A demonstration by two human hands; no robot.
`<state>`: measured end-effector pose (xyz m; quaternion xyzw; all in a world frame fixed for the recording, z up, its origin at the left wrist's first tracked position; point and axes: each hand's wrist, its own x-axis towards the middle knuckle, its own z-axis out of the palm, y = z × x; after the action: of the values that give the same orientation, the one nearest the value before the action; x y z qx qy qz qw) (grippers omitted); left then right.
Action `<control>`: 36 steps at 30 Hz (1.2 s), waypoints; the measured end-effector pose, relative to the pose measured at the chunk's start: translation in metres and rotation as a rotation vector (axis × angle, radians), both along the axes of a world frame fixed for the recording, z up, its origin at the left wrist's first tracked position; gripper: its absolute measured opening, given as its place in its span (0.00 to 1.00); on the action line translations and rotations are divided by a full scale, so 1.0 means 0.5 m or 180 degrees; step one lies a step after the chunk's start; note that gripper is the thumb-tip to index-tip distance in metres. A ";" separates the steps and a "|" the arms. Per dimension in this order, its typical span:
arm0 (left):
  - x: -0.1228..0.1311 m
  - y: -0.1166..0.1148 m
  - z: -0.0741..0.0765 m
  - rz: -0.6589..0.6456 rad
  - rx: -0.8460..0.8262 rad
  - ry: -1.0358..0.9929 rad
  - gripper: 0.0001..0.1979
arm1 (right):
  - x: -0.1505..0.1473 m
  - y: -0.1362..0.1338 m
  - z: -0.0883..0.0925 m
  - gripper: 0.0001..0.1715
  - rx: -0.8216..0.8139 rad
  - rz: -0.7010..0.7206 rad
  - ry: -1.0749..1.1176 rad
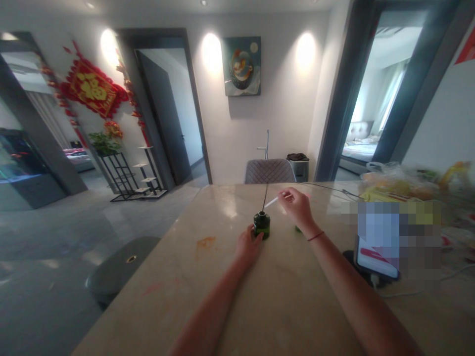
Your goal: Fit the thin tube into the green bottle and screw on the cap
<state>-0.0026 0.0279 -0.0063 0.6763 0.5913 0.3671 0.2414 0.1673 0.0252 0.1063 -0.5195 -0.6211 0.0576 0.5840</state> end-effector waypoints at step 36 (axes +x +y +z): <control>-0.005 0.002 -0.001 -0.0187 0.0134 0.0032 0.23 | 0.000 0.067 -0.165 0.31 -0.1869 0.2084 0.0145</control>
<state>-0.0053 0.0290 -0.0066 0.7001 0.5645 0.3688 0.2349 0.1671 0.0588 0.0236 -0.4377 -0.6972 0.4252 0.3761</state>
